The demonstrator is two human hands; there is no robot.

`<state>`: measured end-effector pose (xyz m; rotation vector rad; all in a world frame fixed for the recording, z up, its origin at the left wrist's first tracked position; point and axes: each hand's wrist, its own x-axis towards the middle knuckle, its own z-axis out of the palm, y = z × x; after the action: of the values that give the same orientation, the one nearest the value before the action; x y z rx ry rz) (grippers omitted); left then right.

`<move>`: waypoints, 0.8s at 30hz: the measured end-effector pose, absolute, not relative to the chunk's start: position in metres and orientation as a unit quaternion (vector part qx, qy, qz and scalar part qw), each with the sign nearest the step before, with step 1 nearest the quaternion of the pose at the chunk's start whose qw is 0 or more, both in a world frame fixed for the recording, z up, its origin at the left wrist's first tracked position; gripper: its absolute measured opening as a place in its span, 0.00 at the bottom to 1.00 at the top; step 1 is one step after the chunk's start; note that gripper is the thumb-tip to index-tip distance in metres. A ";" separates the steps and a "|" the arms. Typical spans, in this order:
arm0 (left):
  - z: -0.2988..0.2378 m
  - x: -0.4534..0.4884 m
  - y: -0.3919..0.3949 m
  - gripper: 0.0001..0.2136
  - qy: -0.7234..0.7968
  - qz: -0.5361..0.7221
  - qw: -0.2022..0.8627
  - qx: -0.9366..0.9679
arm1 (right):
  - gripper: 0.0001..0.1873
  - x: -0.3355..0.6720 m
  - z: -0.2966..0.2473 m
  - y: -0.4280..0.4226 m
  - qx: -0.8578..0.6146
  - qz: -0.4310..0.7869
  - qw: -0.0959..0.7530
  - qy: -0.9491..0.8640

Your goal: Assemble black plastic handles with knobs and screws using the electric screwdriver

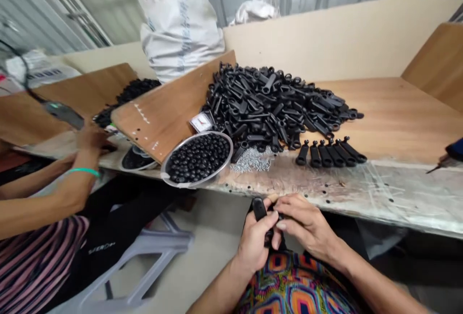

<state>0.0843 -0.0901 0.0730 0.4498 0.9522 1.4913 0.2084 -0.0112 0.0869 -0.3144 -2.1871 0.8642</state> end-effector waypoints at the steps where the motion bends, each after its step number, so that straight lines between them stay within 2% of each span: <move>1: 0.075 0.085 -0.090 0.28 0.415 0.644 0.613 0.192 | 0.11 0.209 0.087 -0.011 -0.123 0.350 0.369 -0.852; 6: 0.075 0.084 -0.095 0.24 0.434 0.640 0.605 0.190 | 0.09 0.207 0.087 -0.011 -0.129 0.436 0.335 -0.825; 11: 0.072 0.081 -0.092 0.10 0.474 0.635 0.558 0.246 | 0.08 0.204 0.084 -0.011 -0.166 0.551 0.362 -0.734; 14: 0.069 0.082 -0.088 0.10 0.502 0.619 0.522 0.304 | 0.07 0.207 0.083 -0.015 -0.161 0.619 0.362 -0.678; 16: 0.065 0.085 -0.085 0.10 0.522 0.602 0.506 0.329 | 0.06 0.211 0.083 -0.018 -0.169 0.611 0.381 -0.672; 20: 0.059 0.090 -0.082 0.19 0.546 0.582 0.479 0.365 | 0.05 0.214 0.084 -0.021 -0.205 0.521 0.440 -0.702; 24: 0.057 0.090 -0.081 0.18 0.570 0.579 0.435 0.389 | 0.05 0.212 0.083 -0.020 -0.226 0.457 0.470 -0.721</move>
<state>0.0896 -0.0813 0.0570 0.9673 1.4199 1.4402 0.2123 -0.0196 0.0825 -0.5528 -1.7665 1.1208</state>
